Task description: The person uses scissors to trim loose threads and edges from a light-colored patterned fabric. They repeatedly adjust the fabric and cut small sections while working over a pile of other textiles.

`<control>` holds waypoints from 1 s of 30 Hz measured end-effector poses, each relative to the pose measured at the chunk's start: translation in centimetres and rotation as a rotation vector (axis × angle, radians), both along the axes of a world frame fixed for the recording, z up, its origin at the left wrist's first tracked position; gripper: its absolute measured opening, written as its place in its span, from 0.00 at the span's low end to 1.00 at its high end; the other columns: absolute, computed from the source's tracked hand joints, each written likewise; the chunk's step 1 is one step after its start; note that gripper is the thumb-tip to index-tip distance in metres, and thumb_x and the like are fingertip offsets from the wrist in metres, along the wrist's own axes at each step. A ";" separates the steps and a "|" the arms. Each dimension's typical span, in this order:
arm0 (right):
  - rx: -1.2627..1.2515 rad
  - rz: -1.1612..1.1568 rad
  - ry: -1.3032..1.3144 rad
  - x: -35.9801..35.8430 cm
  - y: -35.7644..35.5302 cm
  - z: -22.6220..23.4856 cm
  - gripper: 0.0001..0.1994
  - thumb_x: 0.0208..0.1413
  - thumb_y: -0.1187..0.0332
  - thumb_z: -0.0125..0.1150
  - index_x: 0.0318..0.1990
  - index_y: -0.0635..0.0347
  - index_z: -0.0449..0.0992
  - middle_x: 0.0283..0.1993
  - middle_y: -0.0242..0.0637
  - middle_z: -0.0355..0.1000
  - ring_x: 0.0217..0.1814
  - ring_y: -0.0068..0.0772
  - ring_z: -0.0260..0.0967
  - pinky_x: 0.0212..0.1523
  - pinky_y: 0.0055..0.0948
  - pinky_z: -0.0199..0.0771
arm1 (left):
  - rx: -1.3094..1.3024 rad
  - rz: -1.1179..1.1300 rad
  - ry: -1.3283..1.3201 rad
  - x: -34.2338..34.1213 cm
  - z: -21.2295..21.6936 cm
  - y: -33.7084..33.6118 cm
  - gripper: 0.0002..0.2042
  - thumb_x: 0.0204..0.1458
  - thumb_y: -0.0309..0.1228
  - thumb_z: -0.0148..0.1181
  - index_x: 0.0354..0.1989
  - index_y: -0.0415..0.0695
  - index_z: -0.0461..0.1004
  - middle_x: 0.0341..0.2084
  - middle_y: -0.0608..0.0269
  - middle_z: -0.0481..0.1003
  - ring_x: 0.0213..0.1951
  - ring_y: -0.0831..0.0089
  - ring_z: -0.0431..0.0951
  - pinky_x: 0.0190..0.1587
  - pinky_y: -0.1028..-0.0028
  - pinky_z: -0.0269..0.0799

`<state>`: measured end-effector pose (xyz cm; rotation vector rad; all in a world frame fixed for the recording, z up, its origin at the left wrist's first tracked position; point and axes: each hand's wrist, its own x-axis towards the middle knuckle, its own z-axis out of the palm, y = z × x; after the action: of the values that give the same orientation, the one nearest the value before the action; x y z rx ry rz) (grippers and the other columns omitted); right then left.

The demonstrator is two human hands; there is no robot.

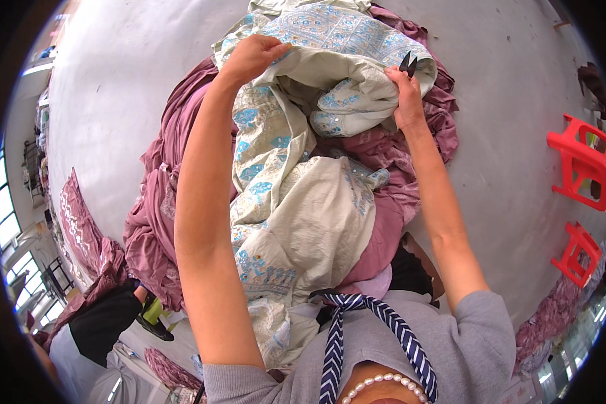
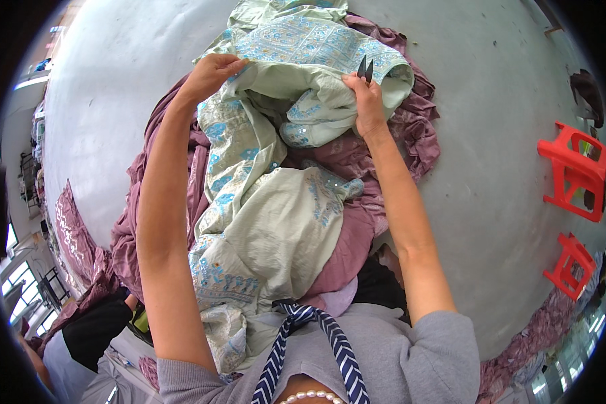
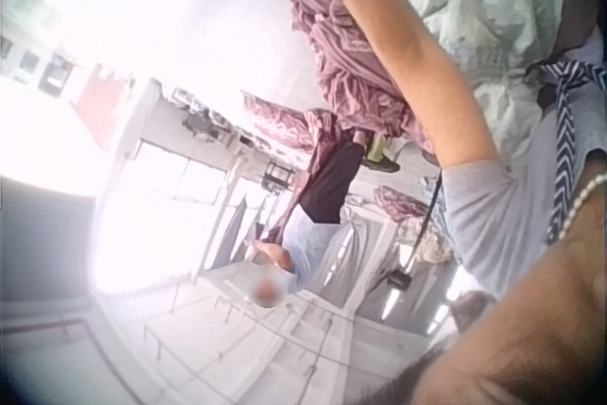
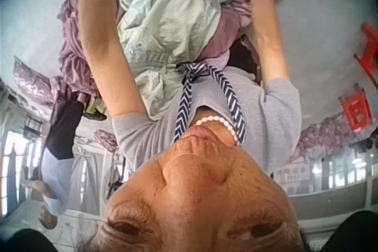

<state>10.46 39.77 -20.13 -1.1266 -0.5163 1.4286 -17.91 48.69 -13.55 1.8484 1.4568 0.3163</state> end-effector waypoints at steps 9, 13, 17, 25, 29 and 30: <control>-0.001 0.294 -0.199 3.2 0.6 1.2 0.07 0.48 0.65 0.63 0.30 0.56 0.74 0.27 0.20 0.67 0.31 0.12 0.60 0.35 0.14 0.58 | 0.092 0.066 -0.069 -0.7 -1.0 -0.1 0.17 0.51 0.45 0.58 0.35 0.41 0.79 0.20 0.61 0.76 0.24 0.73 0.72 0.30 0.71 0.68; 0.075 0.410 -0.354 3.8 0.3 2.3 0.09 0.48 0.65 0.66 0.30 0.58 0.74 0.25 0.19 0.66 0.27 0.12 0.57 0.31 0.13 0.57 | 0.141 0.094 -0.076 -0.5 -1.2 -0.2 0.16 0.51 0.44 0.58 0.34 0.41 0.79 0.19 0.60 0.75 0.23 0.73 0.72 0.29 0.72 0.67; 0.159 0.536 -0.609 3.0 -2.6 3.1 0.09 0.48 0.68 0.67 0.31 0.60 0.72 0.26 0.21 0.67 0.28 0.11 0.60 0.29 0.16 0.63 | 0.327 0.049 0.054 -0.5 -0.2 -1.0 0.14 0.51 0.40 0.58 0.31 0.40 0.78 0.24 0.55 0.76 0.27 0.61 0.75 0.32 0.69 0.68; 0.496 0.501 -0.938 -2.1 -8.6 -0.8 0.11 0.40 0.71 0.66 0.33 0.61 0.72 0.22 0.41 0.68 0.22 0.37 0.68 0.25 0.28 0.67 | 0.401 0.037 0.184 -4.0 -1.5 -3.9 0.10 0.52 0.34 0.56 0.32 0.39 0.77 0.35 0.59 0.77 0.40 0.60 0.75 0.43 0.69 0.68; 0.519 0.461 -0.906 -1.9 -8.2 -2.0 0.11 0.37 0.74 0.62 0.32 0.60 0.72 0.23 0.42 0.69 0.25 0.40 0.71 0.26 0.31 0.68 | 0.427 0.034 0.205 -4.2 -2.2 -4.7 0.10 0.52 0.32 0.55 0.32 0.38 0.77 0.35 0.58 0.77 0.40 0.59 0.75 0.44 0.69 0.68; 0.508 0.511 -0.909 -1.8 -8.2 -1.9 0.09 0.38 0.73 0.61 0.32 0.59 0.73 0.24 0.41 0.70 0.26 0.41 0.71 0.27 0.32 0.68 | 0.415 0.034 0.232 -4.4 -2.3 -4.8 0.10 0.52 0.32 0.55 0.31 0.38 0.77 0.35 0.58 0.77 0.40 0.59 0.75 0.44 0.69 0.68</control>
<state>8.64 31.61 -22.08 -1.2186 -1.8024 1.0121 -22.32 43.85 -15.80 2.2523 1.6756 0.4607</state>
